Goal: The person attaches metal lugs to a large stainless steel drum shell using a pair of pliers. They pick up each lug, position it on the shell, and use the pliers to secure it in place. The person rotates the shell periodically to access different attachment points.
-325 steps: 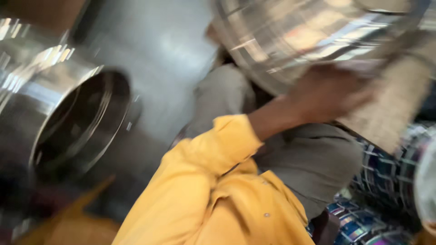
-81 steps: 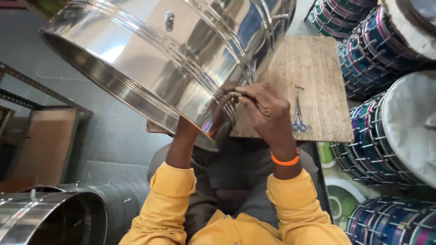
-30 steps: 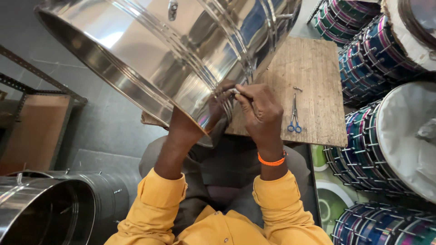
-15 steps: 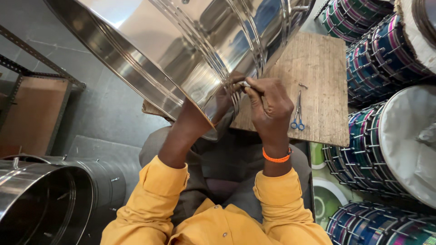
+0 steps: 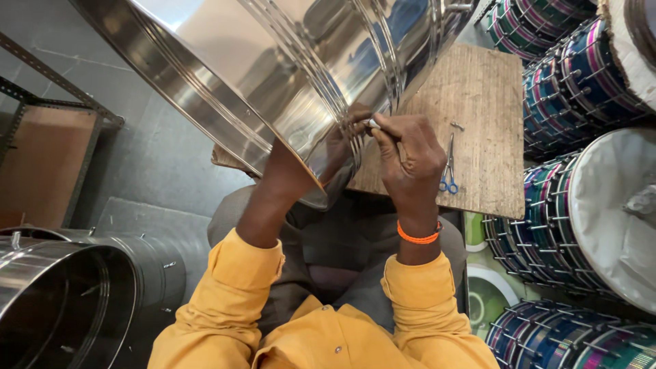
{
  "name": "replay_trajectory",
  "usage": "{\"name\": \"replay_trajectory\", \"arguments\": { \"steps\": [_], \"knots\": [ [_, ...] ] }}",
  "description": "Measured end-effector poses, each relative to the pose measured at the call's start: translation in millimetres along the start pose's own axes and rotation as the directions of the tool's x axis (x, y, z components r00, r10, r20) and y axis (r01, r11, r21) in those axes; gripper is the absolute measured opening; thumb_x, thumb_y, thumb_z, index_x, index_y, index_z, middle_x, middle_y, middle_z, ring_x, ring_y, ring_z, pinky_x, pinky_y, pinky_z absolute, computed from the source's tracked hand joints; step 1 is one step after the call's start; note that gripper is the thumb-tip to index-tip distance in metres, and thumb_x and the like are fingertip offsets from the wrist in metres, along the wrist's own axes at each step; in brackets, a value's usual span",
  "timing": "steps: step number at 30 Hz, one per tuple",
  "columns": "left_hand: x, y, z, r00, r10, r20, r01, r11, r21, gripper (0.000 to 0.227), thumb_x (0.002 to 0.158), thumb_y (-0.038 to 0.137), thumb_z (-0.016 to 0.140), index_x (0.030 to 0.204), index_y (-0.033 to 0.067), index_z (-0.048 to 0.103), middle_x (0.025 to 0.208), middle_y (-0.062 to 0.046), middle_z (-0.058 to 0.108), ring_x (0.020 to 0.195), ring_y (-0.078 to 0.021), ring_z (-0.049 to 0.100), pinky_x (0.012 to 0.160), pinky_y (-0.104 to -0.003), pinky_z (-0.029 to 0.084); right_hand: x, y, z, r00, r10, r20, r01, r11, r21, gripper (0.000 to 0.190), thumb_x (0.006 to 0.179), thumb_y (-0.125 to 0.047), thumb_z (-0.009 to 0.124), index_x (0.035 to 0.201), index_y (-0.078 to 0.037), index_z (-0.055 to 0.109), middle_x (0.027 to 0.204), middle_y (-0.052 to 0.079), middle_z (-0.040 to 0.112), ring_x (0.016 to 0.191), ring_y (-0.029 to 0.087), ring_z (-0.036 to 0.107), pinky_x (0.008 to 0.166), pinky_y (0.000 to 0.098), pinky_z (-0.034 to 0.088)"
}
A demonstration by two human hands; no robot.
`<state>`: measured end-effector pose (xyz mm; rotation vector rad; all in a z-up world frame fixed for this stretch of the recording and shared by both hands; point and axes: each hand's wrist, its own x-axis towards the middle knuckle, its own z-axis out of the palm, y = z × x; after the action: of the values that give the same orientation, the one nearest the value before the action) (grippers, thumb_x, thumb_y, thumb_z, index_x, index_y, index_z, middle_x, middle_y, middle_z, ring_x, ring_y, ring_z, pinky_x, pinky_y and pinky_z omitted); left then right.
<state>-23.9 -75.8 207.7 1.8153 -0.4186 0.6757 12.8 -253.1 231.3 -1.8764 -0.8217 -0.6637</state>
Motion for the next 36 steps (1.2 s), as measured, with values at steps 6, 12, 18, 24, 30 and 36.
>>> {"name": "replay_trajectory", "arguments": {
  "steps": [6, 12, 18, 24, 30, 36],
  "knots": [
    [1.2, 0.4, -7.8, 0.993, 0.111, 0.041, -0.116, 0.984, 0.137, 0.031, 0.095, -0.001, 0.066, 0.126, -0.0004, 0.067, 0.125, -0.014, 0.069, 0.119, -0.0222, 0.066, 0.105, -0.037, 0.052, -1.8, -1.1, 1.9, 1.0, 0.01, -0.002, -0.01, 1.0, 0.026, 0.019, 0.099, 0.004, 0.076, 0.116, -0.001, 0.07, 0.107, 0.012, 0.07, 0.095, 0.023, 0.071, 0.083, 0.032, 0.057],
    [-3.5, -27.2, 6.9, 0.993, -0.098, 0.066, 0.117, 0.876, -0.467, 0.041, 0.108, 0.002, 0.058, 0.147, 0.002, 0.045, 0.139, -0.013, 0.063, 0.129, -0.0198, 0.066, 0.113, -0.036, 0.057, -0.4, -0.8, 1.5, 1.0, 0.005, -0.003, -0.005, 1.0, 0.01, 0.018, 0.097, 0.004, 0.078, 0.113, -0.001, 0.071, 0.104, 0.012, 0.07, 0.091, 0.022, 0.07, 0.079, 0.0315, 0.056],
    [-4.1, -31.4, 10.8, 0.993, -0.013, 0.113, 0.051, 0.939, -0.341, 0.032, 0.107, -0.001, 0.058, 0.139, -0.0026, 0.054, 0.137, -0.015, 0.06, 0.129, -0.0212, 0.061, 0.113, -0.036, 0.051, -0.4, -1.1, 2.5, 1.0, -0.01, 0.0, 0.01, 1.0, 0.015, 0.019, 0.099, 0.004, 0.077, 0.116, -0.001, 0.071, 0.107, 0.012, 0.07, 0.095, 0.023, 0.071, 0.083, 0.0321, 0.058],
    [4.3, 3.1, -1.8, 1.0, 0.023, 0.02, -0.024, 0.999, 0.025, 0.023, 0.101, 0.004, 0.064, 0.123, 0.0007, 0.069, 0.12, -0.01, 0.07, 0.114, -0.02, 0.068, 0.102, -0.035, 0.055, -1.4, -0.6, 2.2, 1.0, -0.01, -0.001, 0.01, 1.0, -0.011, 0.018, 0.097, 0.003, 0.078, 0.113, -0.001, 0.071, 0.105, 0.012, 0.071, 0.093, 0.024, 0.071, 0.081, 0.0332, 0.056],
    [4.6, -10.3, -2.2, 0.992, 0.056, 0.117, -0.078, 0.978, 0.192, 0.033, 0.101, 0.007, 0.061, 0.133, 0.0022, 0.064, 0.127, -0.014, 0.069, 0.12, -0.025, 0.066, 0.105, -0.038, 0.051, -1.2, -2.0, 1.9, 1.0, -0.014, -0.009, 0.014, 0.998, -0.066, 0.019, 0.095, 0.003, 0.079, 0.113, -0.001, 0.072, 0.105, 0.014, 0.071, 0.094, 0.026, 0.07, 0.083, 0.0349, 0.056],
    [-2.5, -20.7, -0.1, 0.998, -0.005, 0.059, 0.006, 1.0, -0.008, 0.03, 0.103, 0.008, 0.063, 0.132, 0.0019, 0.063, 0.127, -0.009, 0.072, 0.118, -0.0176, 0.07, 0.106, -0.035, 0.055, -2.0, 0.1, 2.2, 1.0, -0.025, -0.004, 0.025, 0.999, -0.044, 0.018, 0.098, 0.003, 0.078, 0.114, -0.001, 0.071, 0.107, 0.014, 0.07, 0.096, 0.026, 0.071, 0.085, 0.0342, 0.057]
  ]
}}
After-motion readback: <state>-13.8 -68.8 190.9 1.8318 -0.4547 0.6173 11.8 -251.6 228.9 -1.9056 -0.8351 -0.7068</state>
